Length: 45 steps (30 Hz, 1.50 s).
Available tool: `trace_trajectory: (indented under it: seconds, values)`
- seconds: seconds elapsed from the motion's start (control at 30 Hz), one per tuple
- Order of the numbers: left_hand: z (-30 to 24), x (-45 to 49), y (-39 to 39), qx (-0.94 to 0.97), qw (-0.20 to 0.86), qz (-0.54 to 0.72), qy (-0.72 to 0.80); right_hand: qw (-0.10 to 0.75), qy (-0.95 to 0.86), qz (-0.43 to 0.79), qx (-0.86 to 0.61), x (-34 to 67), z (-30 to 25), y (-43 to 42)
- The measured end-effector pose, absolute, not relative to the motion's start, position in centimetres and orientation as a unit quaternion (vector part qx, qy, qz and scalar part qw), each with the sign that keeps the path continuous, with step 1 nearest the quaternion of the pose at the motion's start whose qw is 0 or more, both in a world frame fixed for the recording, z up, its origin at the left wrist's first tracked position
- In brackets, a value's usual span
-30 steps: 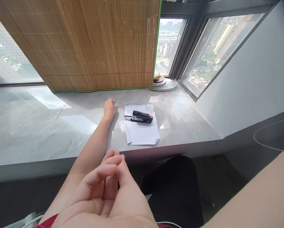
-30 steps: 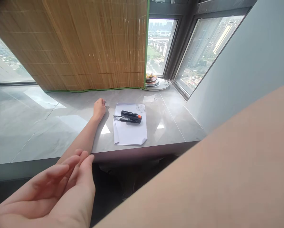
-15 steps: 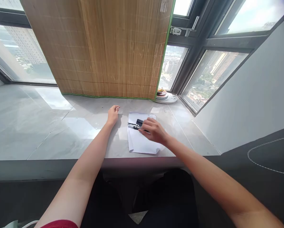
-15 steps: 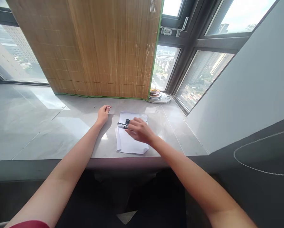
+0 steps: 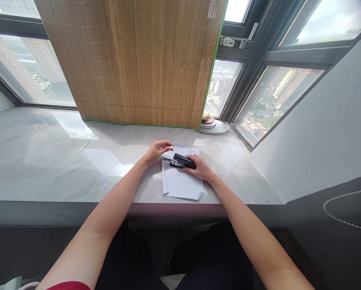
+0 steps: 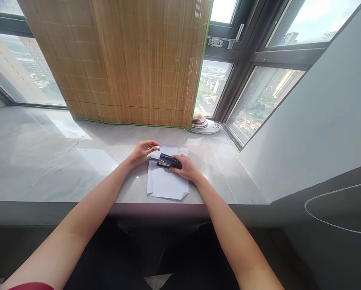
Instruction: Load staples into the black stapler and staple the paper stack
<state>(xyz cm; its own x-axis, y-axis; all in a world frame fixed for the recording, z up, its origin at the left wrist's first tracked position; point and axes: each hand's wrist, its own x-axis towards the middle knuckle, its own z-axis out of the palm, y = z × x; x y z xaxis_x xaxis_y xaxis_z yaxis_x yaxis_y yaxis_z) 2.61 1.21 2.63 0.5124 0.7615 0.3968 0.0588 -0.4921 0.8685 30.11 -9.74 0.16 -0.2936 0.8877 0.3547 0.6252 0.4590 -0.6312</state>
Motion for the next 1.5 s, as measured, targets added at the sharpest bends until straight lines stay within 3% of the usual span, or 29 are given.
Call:
trace_trajectory:
  seconds: [0.27,1.0,1.3,1.5]
  values:
    - [2.3,3.2,0.8,0.832,0.383,0.339,0.215,0.455,-0.710,0.178,-0.507,31.0,0.2,-10.0]
    - [2.0,3.7,0.6,0.849,0.318,0.343,0.245,0.490,-0.678,0.220,-0.501,31.2,0.5,-9.8]
    - [3.8,2.4,-0.2,0.803,0.402,0.349,0.267,0.554,-0.601,0.292,-0.496,32.1,0.8,-9.9]
    - [3.6,4.4,-1.0,0.840,0.359,0.346,0.213,0.499,-0.685,0.311,-0.430,31.6,1.6,-10.6]
